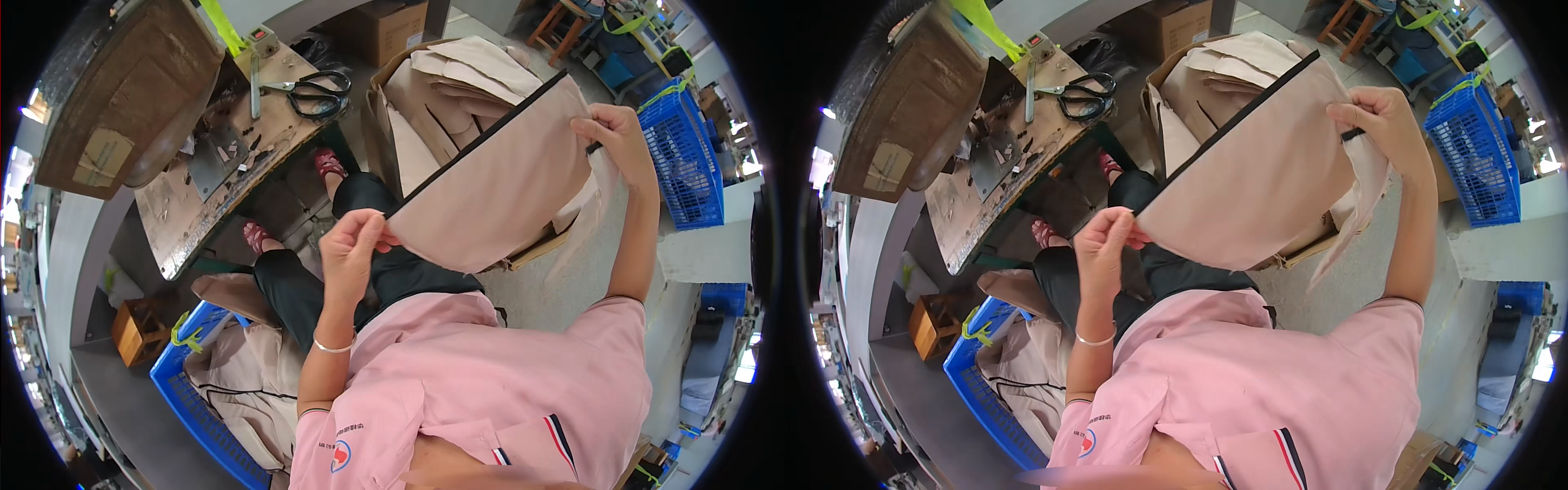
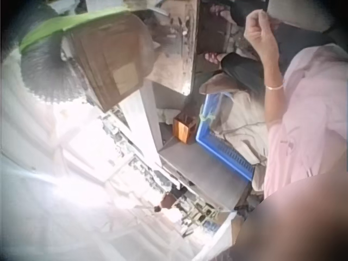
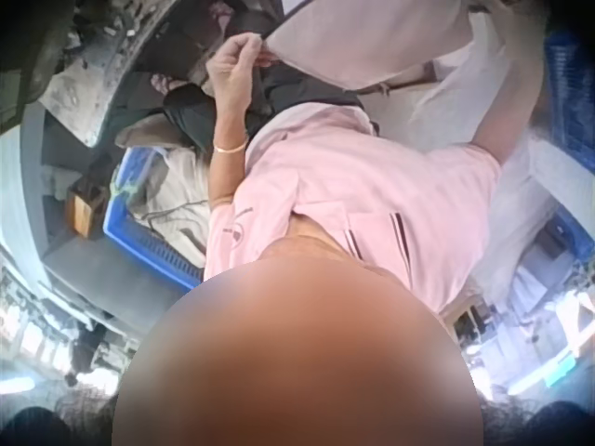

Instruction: Inspecting and sorting fabric components for assembly in a manufacturing setting.

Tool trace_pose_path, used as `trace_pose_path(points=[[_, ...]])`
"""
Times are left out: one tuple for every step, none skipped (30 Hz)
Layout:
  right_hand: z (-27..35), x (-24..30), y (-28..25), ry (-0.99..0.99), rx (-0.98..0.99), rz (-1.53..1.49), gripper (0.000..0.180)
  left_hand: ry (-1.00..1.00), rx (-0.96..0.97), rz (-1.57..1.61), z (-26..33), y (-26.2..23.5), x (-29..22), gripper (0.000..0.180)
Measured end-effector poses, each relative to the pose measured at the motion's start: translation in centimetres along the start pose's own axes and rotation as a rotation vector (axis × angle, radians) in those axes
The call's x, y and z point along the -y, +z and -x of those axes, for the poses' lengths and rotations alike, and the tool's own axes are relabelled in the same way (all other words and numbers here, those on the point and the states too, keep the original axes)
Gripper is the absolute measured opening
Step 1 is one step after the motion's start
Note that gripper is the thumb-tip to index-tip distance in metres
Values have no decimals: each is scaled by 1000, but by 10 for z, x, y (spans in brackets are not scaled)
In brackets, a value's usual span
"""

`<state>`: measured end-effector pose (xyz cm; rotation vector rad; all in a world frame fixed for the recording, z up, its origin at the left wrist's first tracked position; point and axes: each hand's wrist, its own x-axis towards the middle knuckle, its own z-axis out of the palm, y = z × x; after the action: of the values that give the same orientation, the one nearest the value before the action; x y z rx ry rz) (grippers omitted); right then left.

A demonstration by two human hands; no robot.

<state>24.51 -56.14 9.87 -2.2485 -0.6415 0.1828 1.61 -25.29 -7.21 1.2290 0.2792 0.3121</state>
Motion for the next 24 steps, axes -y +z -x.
trace_pose_path(points=[[-8,-7,0,-11,39,-55,20,-23,18,-49,-1,4,6,17],[-17,-14,1,-2,45,-22,20,-25,25,-104,-3,8,13,17],[-27,-22,3,-5,66,-24,20,-59,37,-130,-4,12,19,19],[-35,-30,5,-8,86,-23,21,-66,52,-155,-5,15,25,21],[-42,-39,8,-2,98,-38,21,-45,75,-123,-5,16,30,21],[-48,-49,9,5,109,-52,21,-84,84,-127,-5,17,34,21],[-55,-59,10,11,121,-66,21,-54,91,-129,-5,15,37,20],[-62,-70,9,21,104,-19,20,-57,95,-152,-5,13,39,20],[-68,-83,8,32,90,25,20,-62,96,-176,-4,10,42,20],[-76,-96,7,1,98,31,20,-89,52,-160,-3,5,44,20],[-85,-110,7,52,71,87,21,-116,9,-143,-2,0,46,20],[-94,-125,9,64,62,103,22,-124,-37,-127,-1,-6,48,20],[-101,-142,16,74,53,119,23,-129,-84,-93,2,-11,51,18],[-105,-160,31,73,-35,313,25,-167,-112,-93,5,-16,54,17],[-110,-178,51,64,-121,506,27,-184,-141,-91,10,-22,57,17],[-115,-196,75,48,-209,697,29,-194,-173,-95,16,-27,61,16],[-114,-214,111,3,-375,738,31,-222,-187,-89,22,-32,64,15],[-111,-230,144,30,-501,782,33,-246,-205,-88,31,-37,68,16],[-110,-243,165,-38,-626,829,33,-304,-245,-107,39,-41,72,18],[-109,-252,182,-37,-712,882,32,-293,-222,-65,47,-44,77,20],[-109,-259,194,3,-768,945,32,-315,-219,-44,56,-47,81,23],[-107,-263,196,4,-749,936,31,-341,-211,-28,66,-50,84,26],[-107,-264,192,17,-734,971,30,-367,-155,-17,75,-54,87,31],[-108,-262,180,115,-600,919,29,-402,-126,4,84,-58,90,30]])
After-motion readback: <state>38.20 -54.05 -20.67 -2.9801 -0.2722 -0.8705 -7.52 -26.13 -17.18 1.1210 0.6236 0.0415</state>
